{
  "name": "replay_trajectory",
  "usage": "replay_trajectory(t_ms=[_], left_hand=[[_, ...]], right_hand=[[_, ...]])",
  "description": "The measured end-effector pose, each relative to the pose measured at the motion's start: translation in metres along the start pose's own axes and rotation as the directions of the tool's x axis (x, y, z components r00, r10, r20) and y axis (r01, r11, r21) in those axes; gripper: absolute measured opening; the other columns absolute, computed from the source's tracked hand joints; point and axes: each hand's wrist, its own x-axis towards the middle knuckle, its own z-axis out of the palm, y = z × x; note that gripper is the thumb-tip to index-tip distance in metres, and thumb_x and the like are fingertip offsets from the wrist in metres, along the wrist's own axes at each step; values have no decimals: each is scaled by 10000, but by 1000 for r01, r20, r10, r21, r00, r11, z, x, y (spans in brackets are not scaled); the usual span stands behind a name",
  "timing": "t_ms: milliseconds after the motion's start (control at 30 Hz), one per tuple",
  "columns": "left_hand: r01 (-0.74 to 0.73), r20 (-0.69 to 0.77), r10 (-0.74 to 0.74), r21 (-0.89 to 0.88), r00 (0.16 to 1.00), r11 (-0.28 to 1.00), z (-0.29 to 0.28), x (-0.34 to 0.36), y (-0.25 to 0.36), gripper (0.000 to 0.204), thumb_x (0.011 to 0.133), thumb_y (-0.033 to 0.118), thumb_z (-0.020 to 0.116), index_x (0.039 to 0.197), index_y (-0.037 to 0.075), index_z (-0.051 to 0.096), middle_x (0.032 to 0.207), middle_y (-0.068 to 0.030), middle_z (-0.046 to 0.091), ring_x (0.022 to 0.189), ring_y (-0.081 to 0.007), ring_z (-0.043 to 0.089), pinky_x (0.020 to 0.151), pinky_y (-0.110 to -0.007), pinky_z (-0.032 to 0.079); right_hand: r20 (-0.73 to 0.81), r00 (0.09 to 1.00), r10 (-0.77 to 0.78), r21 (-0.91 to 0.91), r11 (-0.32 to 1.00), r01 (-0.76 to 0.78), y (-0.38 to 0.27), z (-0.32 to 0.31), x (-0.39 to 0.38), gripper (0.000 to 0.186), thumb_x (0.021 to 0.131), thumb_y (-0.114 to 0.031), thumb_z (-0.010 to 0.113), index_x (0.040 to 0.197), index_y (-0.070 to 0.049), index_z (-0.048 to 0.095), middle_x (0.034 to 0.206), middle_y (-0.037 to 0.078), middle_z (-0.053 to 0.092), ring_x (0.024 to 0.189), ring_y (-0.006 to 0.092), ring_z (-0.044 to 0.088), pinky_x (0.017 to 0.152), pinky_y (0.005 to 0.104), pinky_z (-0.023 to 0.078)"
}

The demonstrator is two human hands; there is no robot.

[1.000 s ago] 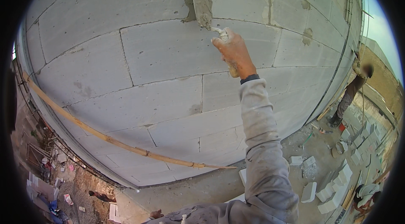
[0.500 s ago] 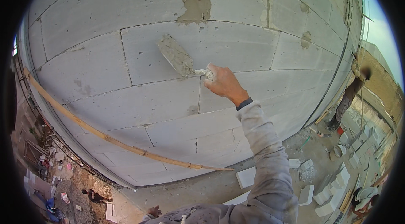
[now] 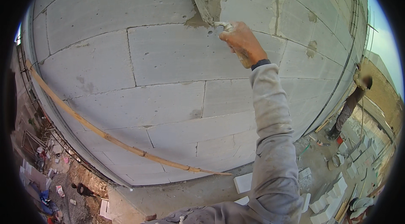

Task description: The person applies mortar from a bucket onto a concrete block wall using a trowel.

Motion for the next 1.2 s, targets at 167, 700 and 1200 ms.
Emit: replay_trajectory(t_ms=[167,700,1200], left_hand=[[-5,37,11,-150,999,989,-8,3,7,382,861,344,514,1088,38,497,1114,-187,622,996,-296,622,798,-466,482],[-54,57,64,-162,996,985,9,32,-7,280,883,307,492,1014,60,502,1005,-127,636,933,-294,623,701,-383,495],[-320,99,304,292,947,901,-40,15,27,204,848,244,541,984,95,517,903,-34,629,859,-216,621,659,-351,493]], right_hand=[[24,922,-387,-189,904,384,52,60,-25,172,729,-167,571,776,-3,552,614,78,534,459,164,496,462,328,423],[22,998,62,635,770,-62,31,28,-32,278,851,-284,610,884,-28,507,600,32,511,451,129,510,424,256,439],[-304,942,-140,-638,765,-92,33,49,-17,304,849,-285,557,941,-7,470,725,222,640,712,391,648,656,469,515]])
